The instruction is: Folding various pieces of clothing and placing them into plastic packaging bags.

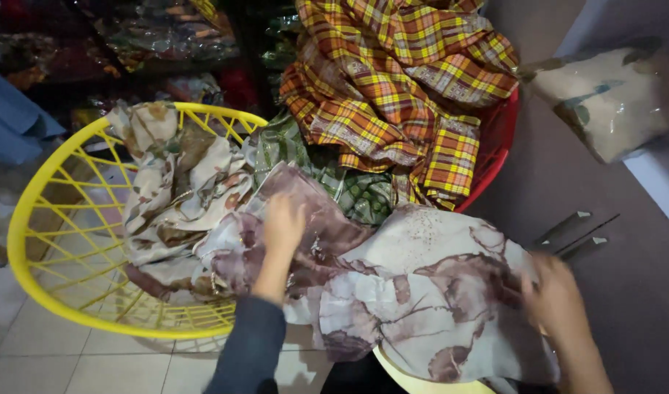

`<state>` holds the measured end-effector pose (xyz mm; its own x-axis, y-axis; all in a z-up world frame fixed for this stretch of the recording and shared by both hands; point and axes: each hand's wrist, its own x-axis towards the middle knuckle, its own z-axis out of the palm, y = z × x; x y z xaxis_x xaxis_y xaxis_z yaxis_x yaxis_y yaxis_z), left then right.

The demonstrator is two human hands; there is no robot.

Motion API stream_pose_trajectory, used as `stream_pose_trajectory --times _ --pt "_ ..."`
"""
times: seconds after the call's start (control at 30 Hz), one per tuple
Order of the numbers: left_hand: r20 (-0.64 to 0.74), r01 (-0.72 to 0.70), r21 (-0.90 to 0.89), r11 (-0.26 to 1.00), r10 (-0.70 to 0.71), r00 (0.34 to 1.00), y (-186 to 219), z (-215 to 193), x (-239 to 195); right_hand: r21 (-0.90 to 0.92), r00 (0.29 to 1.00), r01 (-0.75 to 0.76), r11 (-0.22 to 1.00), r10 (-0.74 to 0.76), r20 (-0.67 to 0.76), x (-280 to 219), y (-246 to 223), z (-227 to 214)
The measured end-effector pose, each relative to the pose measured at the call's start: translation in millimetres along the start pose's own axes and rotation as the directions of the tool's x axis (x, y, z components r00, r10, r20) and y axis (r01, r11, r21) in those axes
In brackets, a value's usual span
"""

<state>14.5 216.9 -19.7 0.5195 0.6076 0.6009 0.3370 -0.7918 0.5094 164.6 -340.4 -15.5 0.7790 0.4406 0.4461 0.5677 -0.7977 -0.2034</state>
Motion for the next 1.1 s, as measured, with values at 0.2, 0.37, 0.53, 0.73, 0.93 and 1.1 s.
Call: stream_pose_trajectory --times 0.2,0.37,0.53,0.73,0.93,1.1 --pt "0.561 -0.192 0.151 0.97 0.075 0.824 -40 149 53 0.056 0.893 -0.41 0.91 0.388 0.227 122 120 228" --pt "0.686 -0.298 0.307 0.904 0.007 0.728 -50 146 80 -0.072 0.386 -0.754 0.653 0.529 0.756 127 230 285" --pt "0.713 -0.387 0.375 0.843 0.004 0.701 -111 177 87 0.036 0.33 -0.835 0.549 0.447 0.831 159 225 294" --pt "0.572 -0.142 0.314 0.939 -0.068 0.817 -159 180 109 0.117 0.214 -0.945 0.306 0.307 0.927 115 217 286" --pt "0.342 0.013 0.188 0.982 -0.077 0.936 -144 128 155 0.19 0.196 -0.98 0.056 0.129 0.972 116 203 264" --pt "0.187 -0.082 0.006 0.997 0.079 0.979 -156 95 162 0.558 0.601 -0.799 0.223 0.318 0.733 128 142 170"
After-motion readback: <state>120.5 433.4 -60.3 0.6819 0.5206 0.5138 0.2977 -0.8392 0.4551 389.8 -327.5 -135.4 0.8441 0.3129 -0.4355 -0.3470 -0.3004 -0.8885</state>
